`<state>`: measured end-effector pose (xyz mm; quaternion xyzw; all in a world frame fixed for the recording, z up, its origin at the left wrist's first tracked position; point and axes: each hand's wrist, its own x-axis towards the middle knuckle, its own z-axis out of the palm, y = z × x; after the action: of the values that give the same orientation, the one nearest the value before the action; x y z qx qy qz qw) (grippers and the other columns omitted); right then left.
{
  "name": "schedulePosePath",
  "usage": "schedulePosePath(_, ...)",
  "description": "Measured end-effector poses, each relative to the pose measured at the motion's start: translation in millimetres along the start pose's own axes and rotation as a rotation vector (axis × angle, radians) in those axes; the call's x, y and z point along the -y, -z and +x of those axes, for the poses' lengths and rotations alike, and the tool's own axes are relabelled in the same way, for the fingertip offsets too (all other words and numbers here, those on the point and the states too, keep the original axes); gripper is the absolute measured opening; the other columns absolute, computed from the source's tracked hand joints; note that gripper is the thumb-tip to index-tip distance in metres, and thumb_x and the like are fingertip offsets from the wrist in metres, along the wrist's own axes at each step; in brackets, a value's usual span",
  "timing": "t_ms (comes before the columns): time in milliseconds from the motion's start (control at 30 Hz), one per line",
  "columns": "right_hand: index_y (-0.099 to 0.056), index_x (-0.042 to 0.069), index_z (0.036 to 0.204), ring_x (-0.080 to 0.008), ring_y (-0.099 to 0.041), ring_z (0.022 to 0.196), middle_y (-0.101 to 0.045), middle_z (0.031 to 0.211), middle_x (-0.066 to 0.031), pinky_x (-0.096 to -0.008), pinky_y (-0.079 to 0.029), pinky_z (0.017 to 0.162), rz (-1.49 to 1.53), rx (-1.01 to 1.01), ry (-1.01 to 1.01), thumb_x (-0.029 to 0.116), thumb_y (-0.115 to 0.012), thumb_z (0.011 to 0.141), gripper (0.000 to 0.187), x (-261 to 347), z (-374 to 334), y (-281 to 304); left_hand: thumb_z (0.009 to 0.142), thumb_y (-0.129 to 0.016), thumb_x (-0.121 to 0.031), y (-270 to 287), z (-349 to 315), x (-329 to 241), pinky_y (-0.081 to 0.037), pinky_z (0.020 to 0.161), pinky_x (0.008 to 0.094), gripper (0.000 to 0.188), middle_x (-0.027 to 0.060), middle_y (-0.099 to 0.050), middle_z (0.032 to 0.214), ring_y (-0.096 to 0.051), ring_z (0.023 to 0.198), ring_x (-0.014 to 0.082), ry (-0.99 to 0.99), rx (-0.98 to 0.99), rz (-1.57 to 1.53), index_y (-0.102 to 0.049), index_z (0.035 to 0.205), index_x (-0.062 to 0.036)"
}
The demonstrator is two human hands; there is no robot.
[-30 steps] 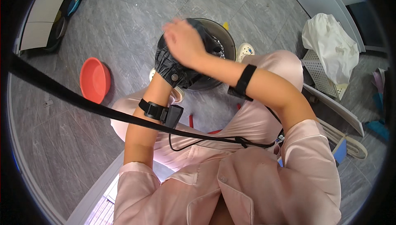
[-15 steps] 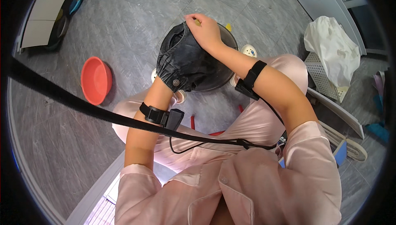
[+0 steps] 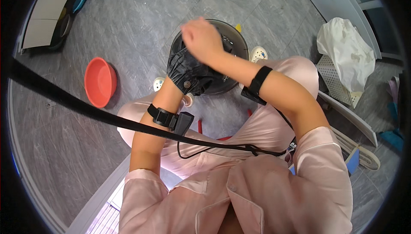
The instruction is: The recorder is seen hand-washing a piece of grey clothing in a bucket of water.
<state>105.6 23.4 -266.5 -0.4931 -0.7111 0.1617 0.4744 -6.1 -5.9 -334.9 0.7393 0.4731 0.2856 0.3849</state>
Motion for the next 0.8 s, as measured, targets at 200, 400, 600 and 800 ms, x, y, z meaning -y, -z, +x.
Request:
schedulePosePath(200, -0.058, 0.004, 0.069, -0.0332, -0.057, 0.076, -0.059, 0.073, -0.0141, -0.0431, -0.046, 0.083, 0.242, 0.039, 0.154, 0.017, -0.053, 0.078, 0.017, 18.2, -10.4, 4.5, 0.094, -0.045, -0.030, 19.4, 3.3, -36.6, -0.034, 0.101, 0.0355, 0.036, 0.0128, -0.050, 0.118, -0.044, 0.116, 0.0240, 0.026, 0.004, 0.182, -0.046, 0.122, -0.0088)
schedulePosePath(400, -0.060, 0.003, 0.080, -0.0320, -0.058, 0.087, -0.062, 0.088, -0.0129, -0.0465, -0.043, 0.093, 0.004, 0.085, 0.087, 0.016, -0.050, 0.082, 0.017, 9.7, -13.4, 2.4, 0.094, -0.044, -0.031, 6.3, 1.1, -18.7, -0.033, 0.102, 0.0373, 0.042, 0.0141, -0.047, 0.130, -0.042, 0.122, 0.0255, -0.135, -0.038, 0.278, -0.043, 0.130, -0.0097)
schedulePosePath(600, -0.063, 0.002, 0.088, -0.0338, -0.059, 0.088, -0.065, 0.093, -0.0132, -0.0458, -0.045, 0.083, -0.005, 0.286, 0.073, 0.018, -0.047, 0.086, 0.024, -3.4, 1.4, 10.0, 0.091, -0.049, -0.033, 16.2, -0.8, -32.8, -0.032, 0.103, 0.0385, 0.047, 0.0144, -0.046, 0.130, -0.042, 0.122, 0.0267, -0.147, 0.004, 0.352, -0.042, 0.131, -0.0081)
schedulePosePath(800, -0.064, 0.004, 0.097, -0.0330, -0.059, 0.095, -0.065, 0.101, -0.0121, -0.0427, -0.041, 0.098, 0.086, 0.085, -0.014, 0.011, -0.052, 0.083, 0.020, 21.0, -22.2, 0.4, 0.087, -0.053, -0.034, 20.9, -8.3, -34.0, -0.031, 0.104, 0.0397, 0.053, 0.0146, -0.046, 0.130, -0.042, 0.122, 0.0280, -0.161, 0.007, 0.431, -0.041, 0.131, -0.0066)
